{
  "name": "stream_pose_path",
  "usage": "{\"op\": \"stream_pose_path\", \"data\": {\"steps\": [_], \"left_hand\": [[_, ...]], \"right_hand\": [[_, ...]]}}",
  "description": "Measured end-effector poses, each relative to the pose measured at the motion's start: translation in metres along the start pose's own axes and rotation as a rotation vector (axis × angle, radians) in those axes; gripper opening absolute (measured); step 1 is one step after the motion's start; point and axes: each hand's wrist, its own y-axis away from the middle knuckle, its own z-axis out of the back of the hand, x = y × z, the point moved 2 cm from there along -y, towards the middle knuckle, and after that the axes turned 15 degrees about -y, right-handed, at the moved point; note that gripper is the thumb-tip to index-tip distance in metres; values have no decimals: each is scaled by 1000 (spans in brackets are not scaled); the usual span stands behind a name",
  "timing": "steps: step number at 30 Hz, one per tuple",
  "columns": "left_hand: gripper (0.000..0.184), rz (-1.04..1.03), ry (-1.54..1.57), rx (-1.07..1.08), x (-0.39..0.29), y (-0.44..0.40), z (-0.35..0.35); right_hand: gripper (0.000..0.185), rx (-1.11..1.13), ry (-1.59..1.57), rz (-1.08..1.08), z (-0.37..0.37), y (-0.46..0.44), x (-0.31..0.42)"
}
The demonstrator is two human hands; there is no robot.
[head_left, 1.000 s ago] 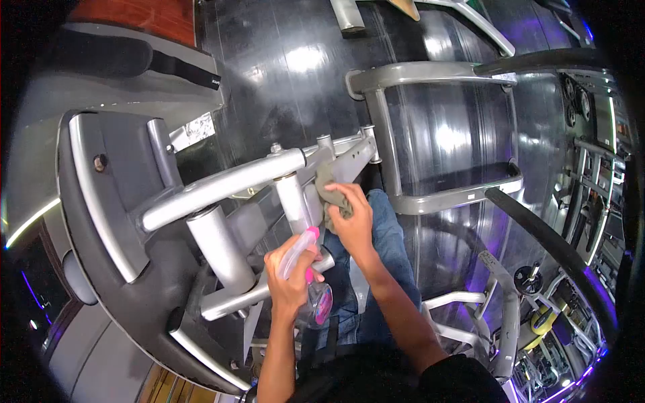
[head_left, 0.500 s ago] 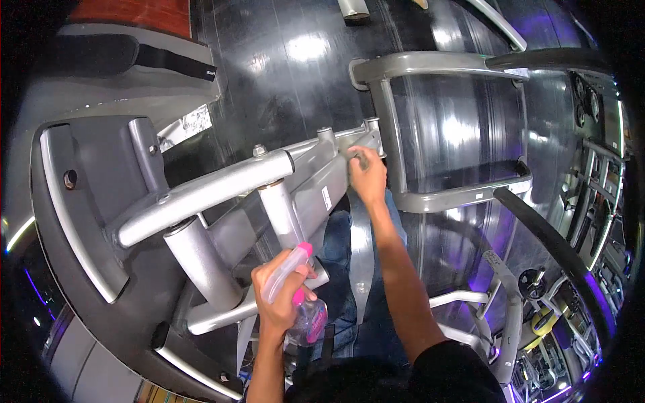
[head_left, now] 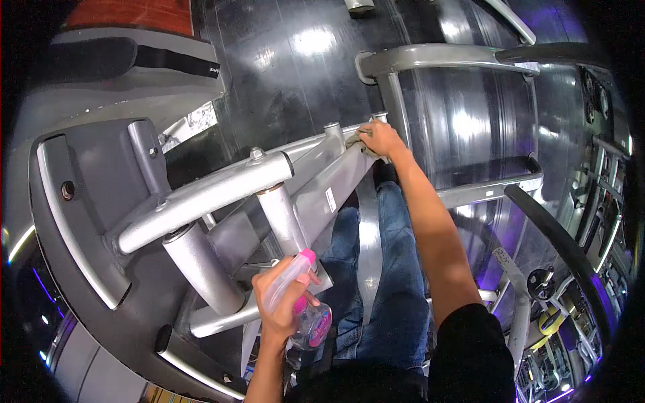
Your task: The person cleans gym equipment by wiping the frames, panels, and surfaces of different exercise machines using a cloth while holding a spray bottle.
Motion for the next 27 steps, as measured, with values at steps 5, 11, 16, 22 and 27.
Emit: {"op": "stream_pose_path", "data": {"steps": [5,11,16,22,27], "left_hand": [[35,6,-21,28,0,0,2],[36,31,-34,37,1,1,2],[38,36,-49,41,-2,1,1],[37,36,-25,52,0,0,2],[36,-5,-23,33,-1,1,0]], "right_hand": [[29,1,-88,8,-1,31,43],[32,-350,-547,219,-22,115,62],[28,-763,-570,-56,-62,101,5],[32,-906,-861,-632,-94,70,-64],[31,-899,-1249,-491,-106,111,0]]}}
